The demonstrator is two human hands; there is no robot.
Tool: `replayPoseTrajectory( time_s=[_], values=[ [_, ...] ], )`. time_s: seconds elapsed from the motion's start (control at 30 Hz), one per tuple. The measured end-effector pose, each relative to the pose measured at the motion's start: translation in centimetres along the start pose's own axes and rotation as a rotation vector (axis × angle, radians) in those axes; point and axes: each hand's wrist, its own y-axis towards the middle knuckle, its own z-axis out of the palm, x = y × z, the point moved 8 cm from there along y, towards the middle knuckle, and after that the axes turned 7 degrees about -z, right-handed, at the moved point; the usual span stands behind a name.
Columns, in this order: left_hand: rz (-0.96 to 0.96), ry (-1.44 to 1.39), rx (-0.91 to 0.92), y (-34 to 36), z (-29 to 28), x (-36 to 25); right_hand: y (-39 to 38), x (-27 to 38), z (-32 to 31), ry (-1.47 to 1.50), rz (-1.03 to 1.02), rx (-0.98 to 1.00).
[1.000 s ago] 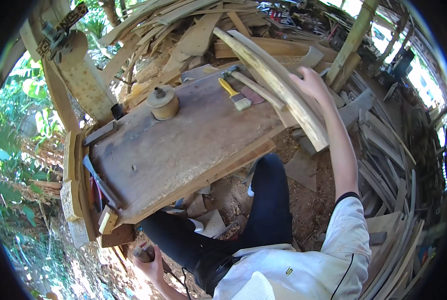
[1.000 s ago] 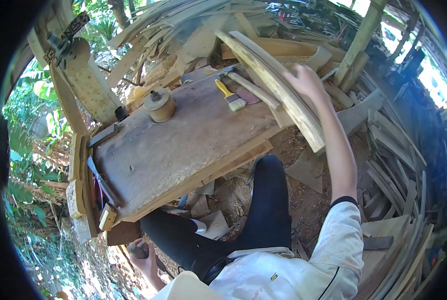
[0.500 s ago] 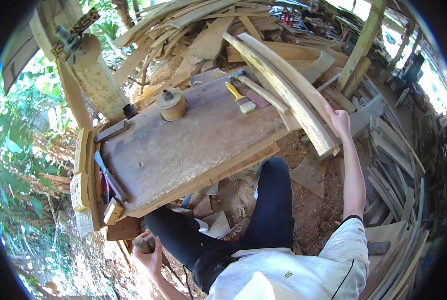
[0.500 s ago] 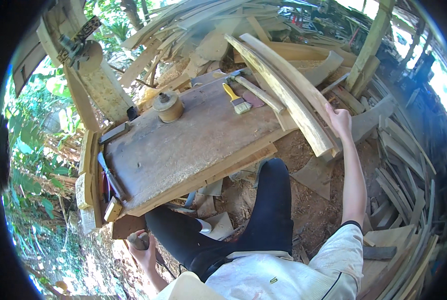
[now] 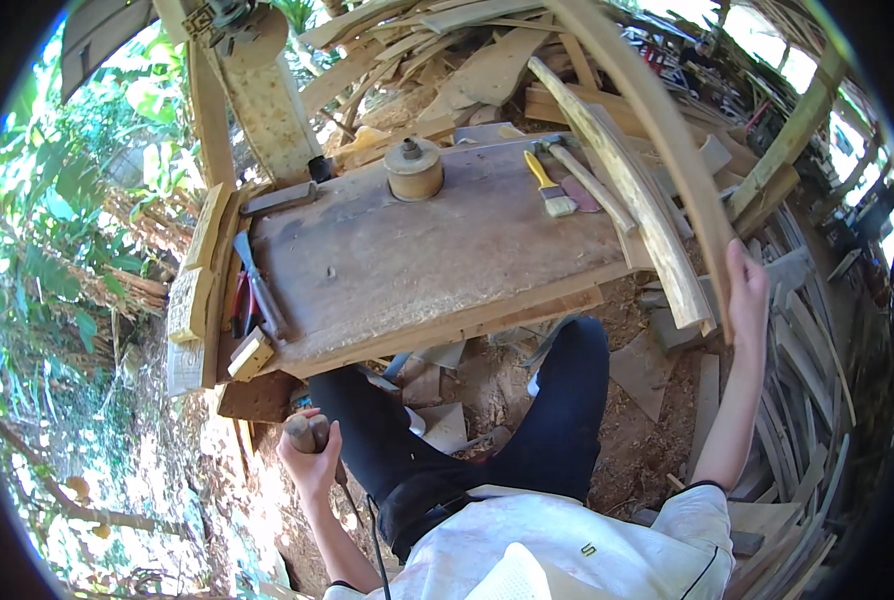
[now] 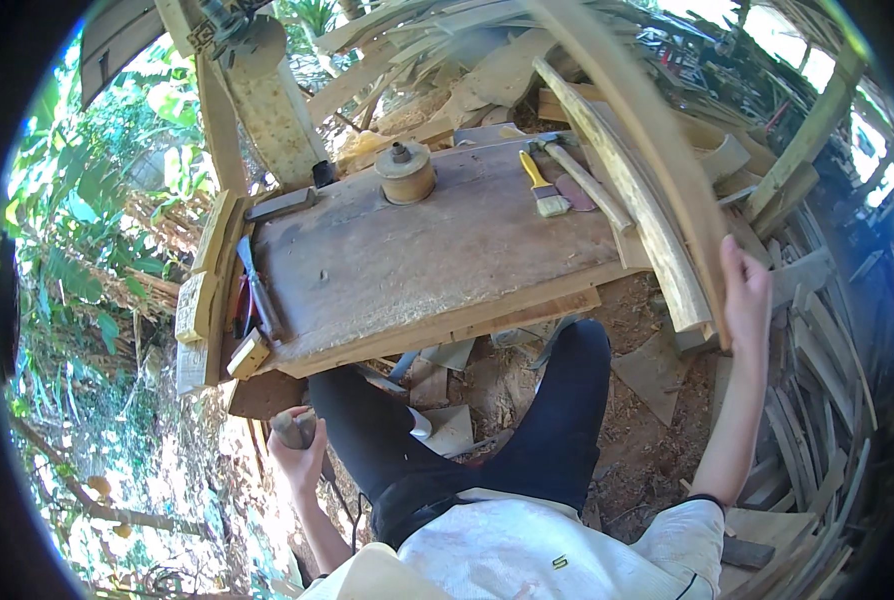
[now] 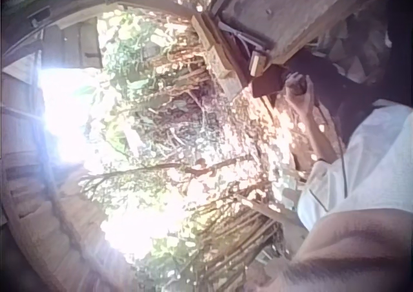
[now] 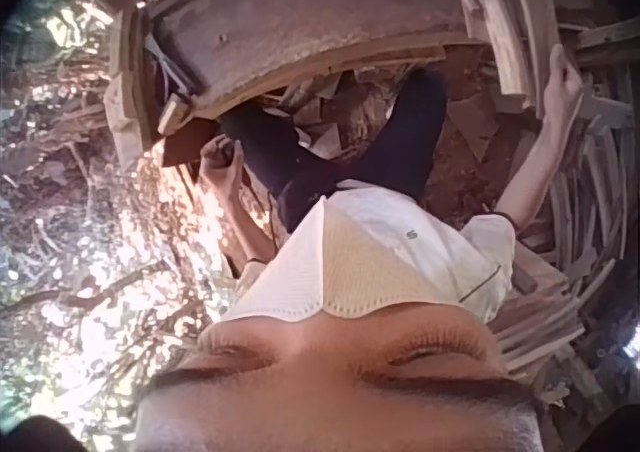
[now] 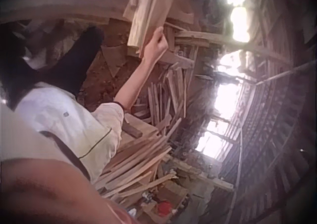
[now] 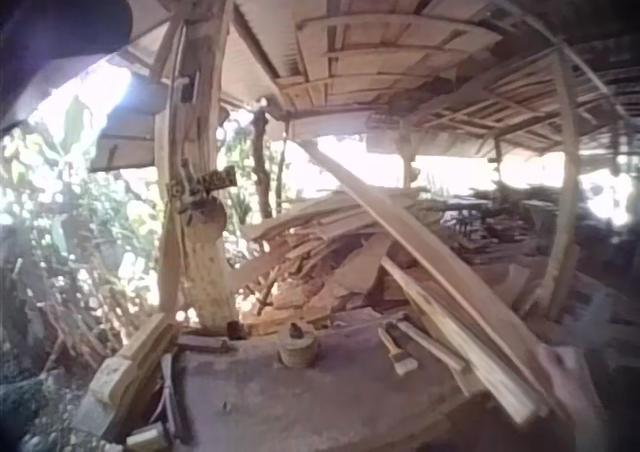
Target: The person uses a hammer and chisel to carve a small wooden block, then brushes away wood shavings from the carved surface. They repeat the brushing on another carved piece and handle additional wood pieces and tools on the workbench.
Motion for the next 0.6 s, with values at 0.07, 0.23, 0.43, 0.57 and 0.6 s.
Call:
replayPoseTrajectory(
  time_s=[0.07,0.23,0.43,0.57,0.6],
  values=[
    [0.023,0.022,0.015,0.0,0.2,-0.8,-3.4,2.5,3.7,0.026,-0.035,0.123],
    [-0.016,0.089,0.010,-0.4,-0.7,-0.3,-12.0,3.2,14.9,0.256,0.023,0.514],
    [-0.072,0.110,-0.006,-1.1,-1.8,0.0,-18.2,3.0,21.3,0.398,0.087,0.551],
    [-0.048,0.136,-0.034,-1.0,-2.2,1.3,-19.7,3.4,22.5,0.392,0.104,0.558],
    [-0.054,0.128,-0.031,-0.8,-2.0,1.7,-19.8,4.0,22.5,0.394,0.106,0.553]
  ],
)
